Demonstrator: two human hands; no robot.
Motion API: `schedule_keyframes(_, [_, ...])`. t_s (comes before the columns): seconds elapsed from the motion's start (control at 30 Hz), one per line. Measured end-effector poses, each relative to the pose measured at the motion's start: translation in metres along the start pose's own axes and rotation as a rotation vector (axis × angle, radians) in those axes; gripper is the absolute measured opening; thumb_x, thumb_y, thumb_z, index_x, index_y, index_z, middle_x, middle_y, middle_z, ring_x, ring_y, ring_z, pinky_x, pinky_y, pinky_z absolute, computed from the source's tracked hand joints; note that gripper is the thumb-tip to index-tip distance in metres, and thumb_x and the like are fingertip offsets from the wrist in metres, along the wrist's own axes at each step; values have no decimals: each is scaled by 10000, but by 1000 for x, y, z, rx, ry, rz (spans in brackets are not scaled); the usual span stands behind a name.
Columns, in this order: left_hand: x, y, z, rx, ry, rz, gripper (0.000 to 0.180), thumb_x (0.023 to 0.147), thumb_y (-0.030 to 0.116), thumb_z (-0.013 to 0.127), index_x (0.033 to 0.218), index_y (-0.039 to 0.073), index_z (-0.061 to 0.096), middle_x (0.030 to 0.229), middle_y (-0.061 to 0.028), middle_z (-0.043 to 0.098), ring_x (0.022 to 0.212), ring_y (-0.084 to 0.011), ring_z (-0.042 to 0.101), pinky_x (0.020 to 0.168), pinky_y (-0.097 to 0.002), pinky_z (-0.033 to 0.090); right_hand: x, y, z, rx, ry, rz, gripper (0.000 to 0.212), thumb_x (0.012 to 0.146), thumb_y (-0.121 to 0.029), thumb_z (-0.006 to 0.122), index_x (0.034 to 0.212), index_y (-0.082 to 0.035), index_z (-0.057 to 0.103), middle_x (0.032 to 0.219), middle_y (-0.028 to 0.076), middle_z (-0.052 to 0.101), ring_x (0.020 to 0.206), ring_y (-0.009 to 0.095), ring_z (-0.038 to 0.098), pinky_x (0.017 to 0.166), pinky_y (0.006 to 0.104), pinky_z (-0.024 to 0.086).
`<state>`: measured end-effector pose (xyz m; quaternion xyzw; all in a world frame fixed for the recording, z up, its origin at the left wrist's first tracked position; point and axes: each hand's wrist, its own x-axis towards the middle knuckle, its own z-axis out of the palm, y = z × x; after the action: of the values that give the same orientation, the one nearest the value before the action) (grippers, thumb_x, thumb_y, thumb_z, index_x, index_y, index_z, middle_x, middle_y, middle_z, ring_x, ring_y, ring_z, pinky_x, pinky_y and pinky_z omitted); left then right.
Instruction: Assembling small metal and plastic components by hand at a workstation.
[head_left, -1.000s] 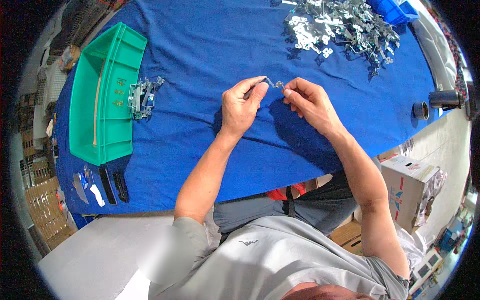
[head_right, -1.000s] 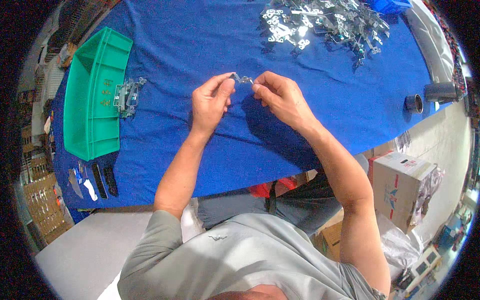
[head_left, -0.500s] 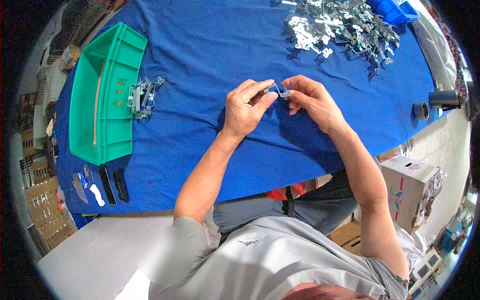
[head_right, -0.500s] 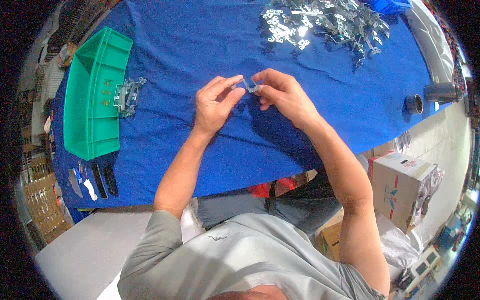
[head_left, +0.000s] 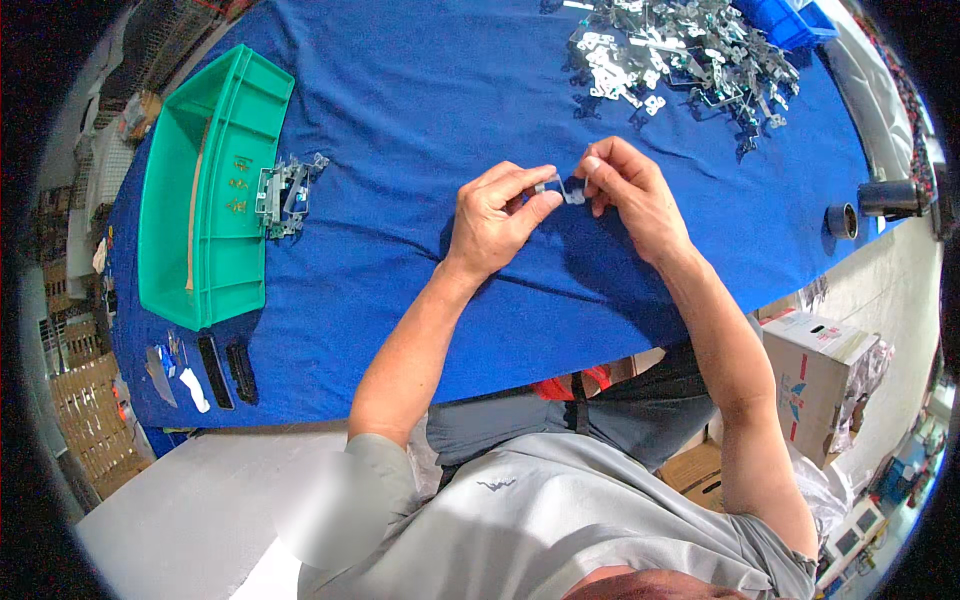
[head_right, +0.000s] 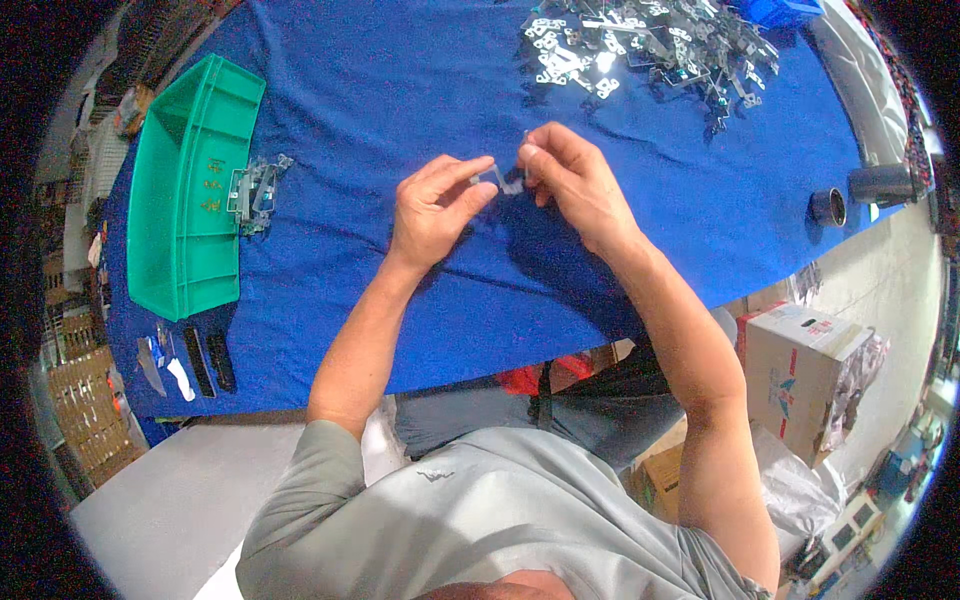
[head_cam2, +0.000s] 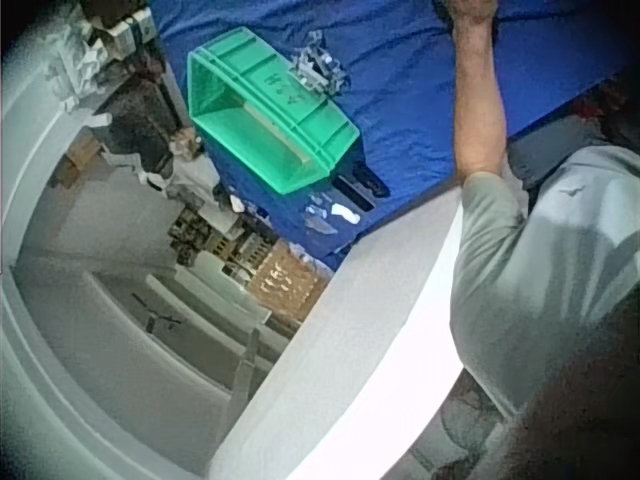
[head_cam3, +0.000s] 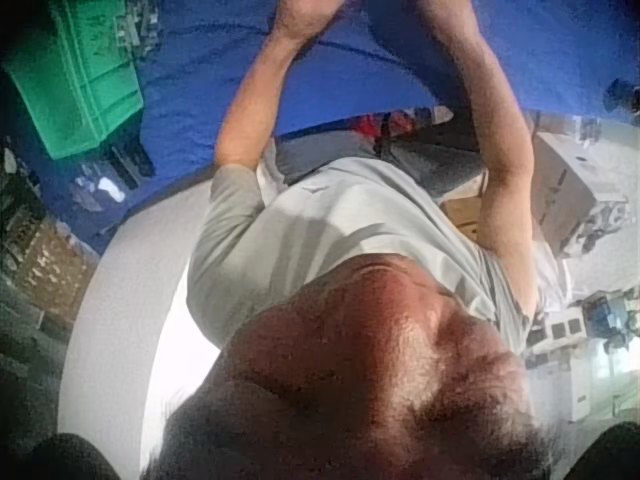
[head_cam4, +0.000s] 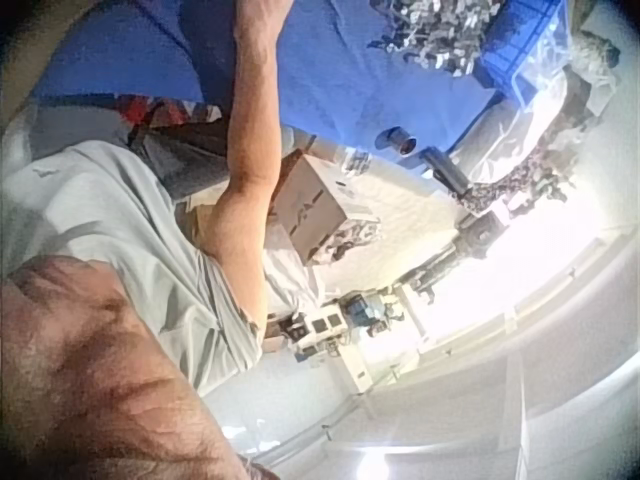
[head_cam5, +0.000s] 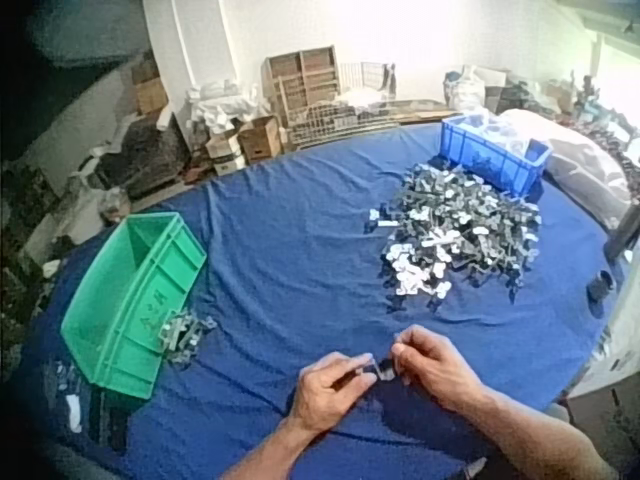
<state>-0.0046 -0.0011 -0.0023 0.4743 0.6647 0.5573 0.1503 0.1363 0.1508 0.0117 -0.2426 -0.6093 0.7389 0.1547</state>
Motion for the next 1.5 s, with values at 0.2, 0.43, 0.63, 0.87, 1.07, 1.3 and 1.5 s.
schedule_keyframes(0.2, [-1,-6,2,-235,164,-343,283,932,204,733,1152,28,716,749,16,651,571,-27,531,479,-190,417,-8,-12,4,-151,-70,134,206,1023,-246,586,1073,-55,645,844,-17,619,693,47,536,612,205,447])
schedule_keyframes(0.43, [-1,-10,2,-121,125,-267,283,933,203,729,1144,16,724,782,8,655,592,-35,549,491,-194,434,-10,-8,9,-193,-114,78,206,1012,-231,584,1071,-43,641,830,-10,625,697,56,553,579,218,459])
schedule_keyframes(0.63, [-3,-10,2,-81,103,-253,269,926,174,734,1136,6,727,832,-3,662,617,-38,554,512,-202,432,-11,-9,10,-195,-102,80,203,1012,-239,585,1056,-48,640,844,-11,640,695,55,553,577,221,459])
schedule_keyframes(0.87, [0,-2,5,27,153,-45,282,809,122,819,1061,19,743,795,-62,670,646,-111,596,577,-266,485,-8,-2,5,-443,-59,-66,185,981,-186,624,1018,-5,623,765,35,633,664,97,580,582,275,478])
schedule_keyframes(1.07, [0,-1,6,117,160,-2,293,792,113,827,1056,22,739,801,-60,659,619,-117,578,548,-273,467,-6,4,7,-385,-18,-40,174,976,-164,626,1028,1,610,769,48,638,679,113,607,594,291,499])
schedule_keyframes(1.3, [-1,-1,6,167,116,49,310,779,127,830,1056,25,737,787,-66,648,569,-132,548,517,-288,453,-8,-5,11,-365,-25,-53,198,959,-169,651,1058,-3,608,793,55,641,697,115,610,613,291,503])
schedule_keyframes(1.5, [-1,1,5,176,97,83,313,770,119,829,1052,23,737,782,-64,648,563,-136,544,509,-291,448,-4,5,8,-506,91,-287,193,984,-192,621,1062,-16,614,809,25,609,685,92,516,615,251,450])
